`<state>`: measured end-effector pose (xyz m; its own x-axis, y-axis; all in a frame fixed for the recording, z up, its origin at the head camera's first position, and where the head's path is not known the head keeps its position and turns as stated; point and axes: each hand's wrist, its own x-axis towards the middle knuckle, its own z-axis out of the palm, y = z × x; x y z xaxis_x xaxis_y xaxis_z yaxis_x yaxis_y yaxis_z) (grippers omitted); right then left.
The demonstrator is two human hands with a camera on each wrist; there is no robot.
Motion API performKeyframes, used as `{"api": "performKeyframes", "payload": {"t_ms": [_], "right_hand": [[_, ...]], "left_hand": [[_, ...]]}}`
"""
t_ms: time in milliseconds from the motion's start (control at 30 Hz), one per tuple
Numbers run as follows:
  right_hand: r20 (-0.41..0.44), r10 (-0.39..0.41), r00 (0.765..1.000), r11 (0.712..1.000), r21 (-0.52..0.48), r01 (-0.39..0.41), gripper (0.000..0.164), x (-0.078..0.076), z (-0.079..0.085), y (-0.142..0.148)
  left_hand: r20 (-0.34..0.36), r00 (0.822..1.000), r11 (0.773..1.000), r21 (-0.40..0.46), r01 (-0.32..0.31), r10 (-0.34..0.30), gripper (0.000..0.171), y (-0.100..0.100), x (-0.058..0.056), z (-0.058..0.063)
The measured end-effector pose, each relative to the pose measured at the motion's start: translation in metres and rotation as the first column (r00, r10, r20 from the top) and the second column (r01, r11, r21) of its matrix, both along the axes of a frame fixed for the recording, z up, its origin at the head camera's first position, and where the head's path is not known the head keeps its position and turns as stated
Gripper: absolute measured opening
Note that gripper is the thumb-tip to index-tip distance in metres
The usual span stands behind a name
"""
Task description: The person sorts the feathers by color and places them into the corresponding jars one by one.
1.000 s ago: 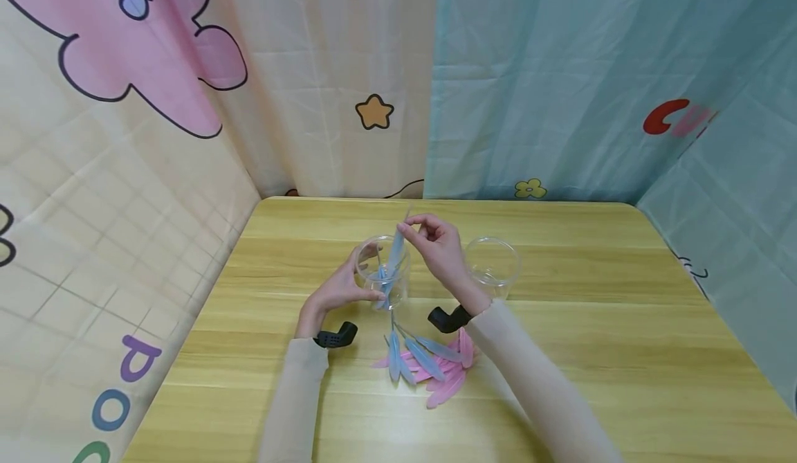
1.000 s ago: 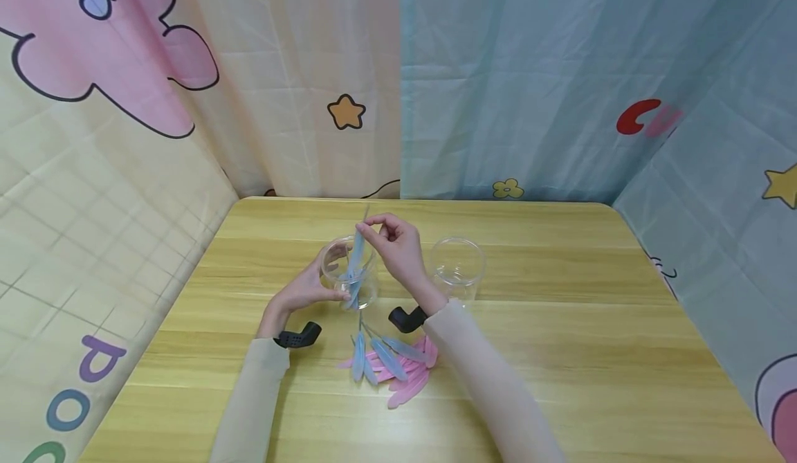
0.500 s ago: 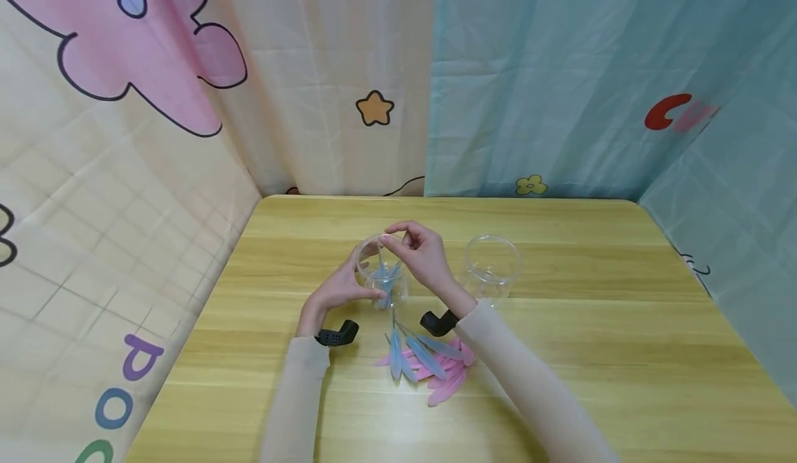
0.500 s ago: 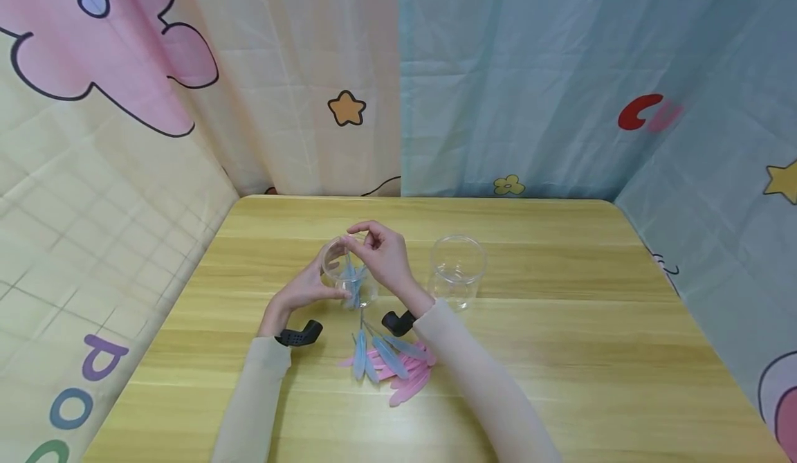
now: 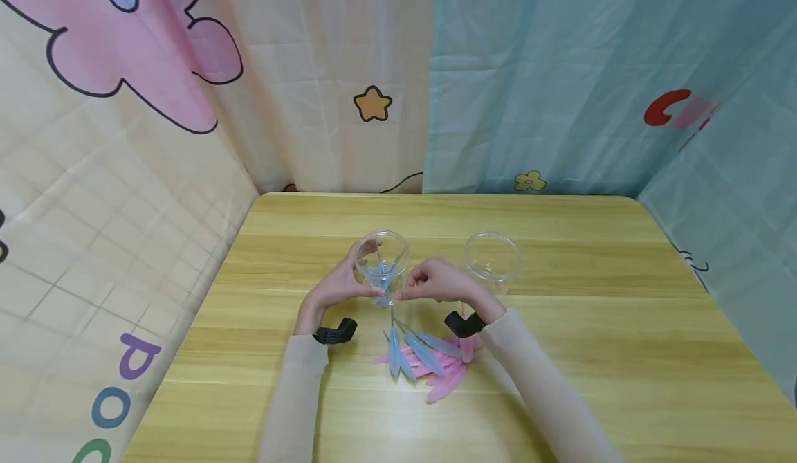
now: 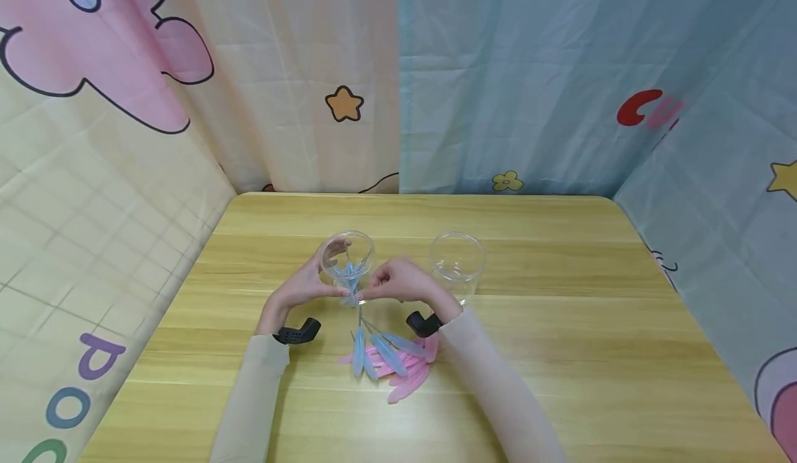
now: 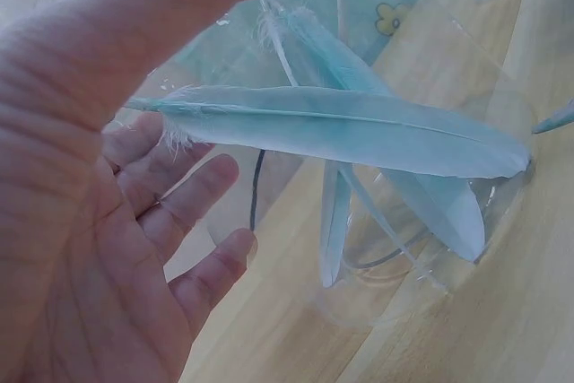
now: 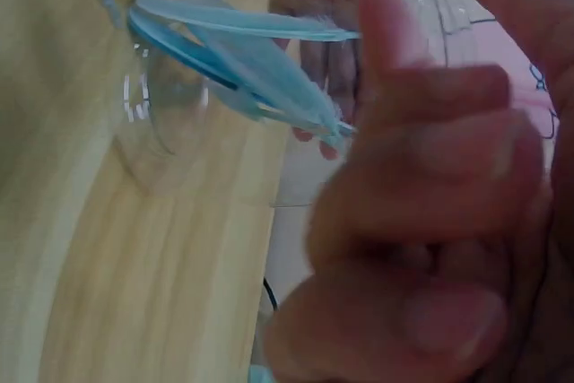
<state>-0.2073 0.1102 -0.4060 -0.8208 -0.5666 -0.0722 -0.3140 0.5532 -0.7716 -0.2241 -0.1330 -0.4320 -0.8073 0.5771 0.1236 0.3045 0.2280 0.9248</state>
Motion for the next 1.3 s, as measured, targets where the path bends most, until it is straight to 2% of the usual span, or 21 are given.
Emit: {"api": "performKeyframes", "payload": {"t_ms": [67, 133, 333, 433, 567, 867, 1300], "right_hand": [[0.039, 0.061, 0.997, 0.992, 0.112, -0.065, 0.034, 0.003, -0.005, 0.001], [0.053, 0.076, 0.996, 0.976, 0.202, -0.085, 0.035, 0.006, -0.012, -0.001], [-0.025, 0.071, 0.997, 0.926, 0.372, -0.056, 0.031, 0.017, -0.025, -0.011], [-0.053, 0.063, 0.997, 0.911, 0.412, -0.036, 0.036, 0.022, -0.028, -0.017], [-0.070, 0.043, 0.997, 0.896, 0.444, -0.007, 0.040, 0.027, -0.033, -0.023], [-0.080, -0.039, 0.996, 0.873, 0.483, 0.073, 0.031, 0.029, -0.041, -0.027], [-0.048, -0.085, 0.995, 0.894, 0.438, 0.097, 0.029, 0.030, -0.041, -0.029]], "left_hand": [[-0.007, 1.000, 1.000, -0.006, -0.005, 0.005, 0.099, 0.000, 0.000, 0.000], [-0.008, 1.000, 1.000, -0.019, -0.014, 0.014, 0.099, -0.001, 0.001, 0.000], [-0.003, 1.000, 0.999, -0.042, -0.027, 0.027, 0.099, 0.000, 0.002, 0.001], [-0.005, 1.000, 0.999, -0.041, -0.028, 0.028, 0.099, 0.000, 0.002, 0.001], [-0.012, 1.000, 0.999, -0.042, -0.028, 0.028, 0.099, 0.000, 0.003, 0.001], [-0.023, 1.000, 0.999, -0.036, -0.022, 0.021, 0.099, 0.000, 0.003, 0.000], [-0.025, 1.000, 0.999, -0.030, -0.015, 0.014, 0.098, 0.000, 0.002, 0.000]]}}
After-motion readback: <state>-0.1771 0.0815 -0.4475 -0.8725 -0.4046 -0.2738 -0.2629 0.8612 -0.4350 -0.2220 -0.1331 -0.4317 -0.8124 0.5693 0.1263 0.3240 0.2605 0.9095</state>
